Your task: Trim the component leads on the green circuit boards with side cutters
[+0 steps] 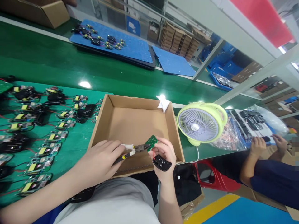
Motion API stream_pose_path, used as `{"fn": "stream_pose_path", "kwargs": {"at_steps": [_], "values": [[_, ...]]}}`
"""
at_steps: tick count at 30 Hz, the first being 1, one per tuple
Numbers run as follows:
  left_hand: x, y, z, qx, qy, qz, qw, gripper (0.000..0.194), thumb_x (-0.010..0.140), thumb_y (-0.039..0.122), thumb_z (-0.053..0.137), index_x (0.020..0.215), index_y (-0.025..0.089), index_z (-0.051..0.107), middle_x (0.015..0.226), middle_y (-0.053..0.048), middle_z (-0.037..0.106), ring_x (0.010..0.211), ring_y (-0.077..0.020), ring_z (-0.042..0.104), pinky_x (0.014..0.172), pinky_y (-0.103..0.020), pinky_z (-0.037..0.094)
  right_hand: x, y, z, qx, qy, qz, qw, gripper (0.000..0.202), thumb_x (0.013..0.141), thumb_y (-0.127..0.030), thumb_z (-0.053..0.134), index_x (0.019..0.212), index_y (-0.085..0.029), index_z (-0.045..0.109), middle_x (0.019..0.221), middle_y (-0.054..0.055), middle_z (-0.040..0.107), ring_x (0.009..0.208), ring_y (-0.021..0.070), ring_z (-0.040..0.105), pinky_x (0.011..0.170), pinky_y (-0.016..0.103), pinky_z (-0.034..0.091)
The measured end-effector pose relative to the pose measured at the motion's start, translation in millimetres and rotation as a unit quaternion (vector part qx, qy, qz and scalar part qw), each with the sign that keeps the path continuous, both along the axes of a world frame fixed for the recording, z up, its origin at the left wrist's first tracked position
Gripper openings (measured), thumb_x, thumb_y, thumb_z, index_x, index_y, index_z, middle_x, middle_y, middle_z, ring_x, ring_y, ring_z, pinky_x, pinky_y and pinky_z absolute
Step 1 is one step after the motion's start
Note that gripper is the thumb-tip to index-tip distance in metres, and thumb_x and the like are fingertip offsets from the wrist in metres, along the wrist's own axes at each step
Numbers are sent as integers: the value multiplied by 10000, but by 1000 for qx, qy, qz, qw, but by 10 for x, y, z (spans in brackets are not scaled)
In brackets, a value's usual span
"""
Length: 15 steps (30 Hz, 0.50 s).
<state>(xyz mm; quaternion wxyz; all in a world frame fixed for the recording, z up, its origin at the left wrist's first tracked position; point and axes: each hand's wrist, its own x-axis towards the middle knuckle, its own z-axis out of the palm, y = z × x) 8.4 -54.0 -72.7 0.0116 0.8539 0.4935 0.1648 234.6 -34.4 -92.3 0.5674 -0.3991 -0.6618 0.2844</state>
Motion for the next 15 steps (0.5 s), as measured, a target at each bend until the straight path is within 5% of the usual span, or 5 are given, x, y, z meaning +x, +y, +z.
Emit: {"fn": "stream_pose_path", "kwargs": {"at_steps": [6,15], "values": [[-5,-1,10,-9,2,0,1000,129,826,120,566,904,179,650,811,-68,659,712,-260,635,662,-376,455,0,14,22,-34,11,-6,999,258,938,-260,722,1183,-272,642,1271,116,634,715,157,737,601,293,690],[5,-4,11,24,-11,-3,1000,108,810,116,564,867,174,635,779,-63,645,683,-262,626,647,-381,468,1,31,54,-18,-15,6,1000,282,906,-142,717,1157,-268,690,1184,99,666,941,210,739,757,315,676]]}}
